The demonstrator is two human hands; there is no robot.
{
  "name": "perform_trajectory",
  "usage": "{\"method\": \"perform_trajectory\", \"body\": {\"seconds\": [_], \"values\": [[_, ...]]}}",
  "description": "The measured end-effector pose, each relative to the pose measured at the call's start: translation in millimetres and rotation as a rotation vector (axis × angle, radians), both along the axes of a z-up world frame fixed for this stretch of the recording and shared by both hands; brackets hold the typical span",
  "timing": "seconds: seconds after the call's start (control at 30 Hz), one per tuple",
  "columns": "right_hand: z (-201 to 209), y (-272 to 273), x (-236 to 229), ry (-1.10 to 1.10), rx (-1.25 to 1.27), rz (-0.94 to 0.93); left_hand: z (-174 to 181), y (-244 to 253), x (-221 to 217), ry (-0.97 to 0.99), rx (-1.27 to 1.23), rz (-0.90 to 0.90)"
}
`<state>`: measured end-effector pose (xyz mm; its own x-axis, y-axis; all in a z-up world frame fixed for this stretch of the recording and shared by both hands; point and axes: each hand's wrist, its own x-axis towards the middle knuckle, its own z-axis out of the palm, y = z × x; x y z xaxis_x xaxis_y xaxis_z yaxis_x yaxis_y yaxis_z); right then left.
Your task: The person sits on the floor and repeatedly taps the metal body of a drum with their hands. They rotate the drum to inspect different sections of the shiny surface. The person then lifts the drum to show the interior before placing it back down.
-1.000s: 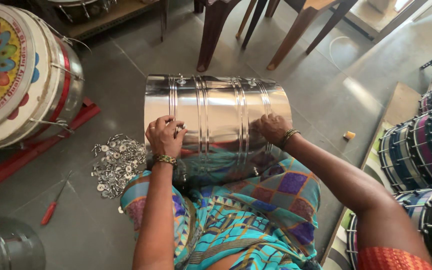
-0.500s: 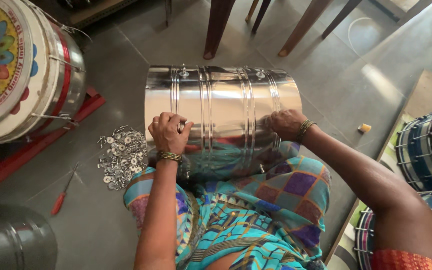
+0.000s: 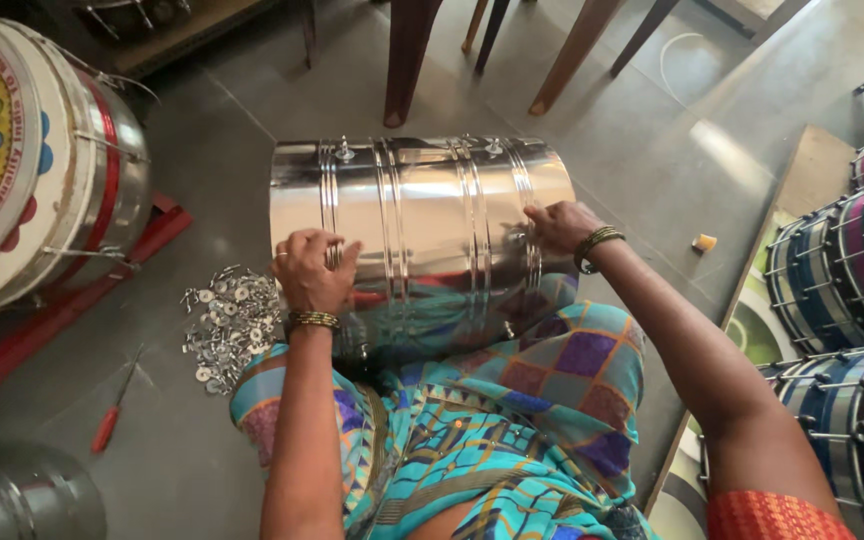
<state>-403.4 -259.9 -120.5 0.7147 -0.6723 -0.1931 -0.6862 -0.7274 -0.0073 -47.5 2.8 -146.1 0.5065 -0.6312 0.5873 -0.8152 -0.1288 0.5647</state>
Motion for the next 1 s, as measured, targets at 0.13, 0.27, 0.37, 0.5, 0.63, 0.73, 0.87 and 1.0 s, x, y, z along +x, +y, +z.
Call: {"method": "perform_trajectory", "body": {"seconds": [0.13, 0.27, 0.37, 0.5, 0.63, 0.73, 0.87, 1.0], "values": [[17, 37, 7, 0.058, -0.033, 0.019, -14, -1, 19, 0.011, -0.078, 0.201], [17, 66, 25, 0.036, -0.08, -0.083, -45, -6, 37, 0.269, -0.079, 0.247], [12, 61, 30, 0.034, -0.131, -0.016, -70, -14, 50, 0.383, -0.042, 0.259], [26, 63, 30, 0.059, -0.103, 0.016, -84, -15, 63, 0.492, 0.096, 0.271], [46, 68, 35, 0.073, 0.01, -0.03, -72, -15, 65, 0.522, 0.426, 0.315], [33, 72, 32, -0.003, -0.043, -0.09, -67, -10, 62, 0.545, 0.474, 0.301], [12, 77, 31, -0.216, -0.046, -0.168, -72, -12, 67, 0.49, 0.447, 0.295], [2, 83, 40, -0.273, -0.013, -0.428, -79, -11, 69, 0.482, 0.396, 0.275]]}}
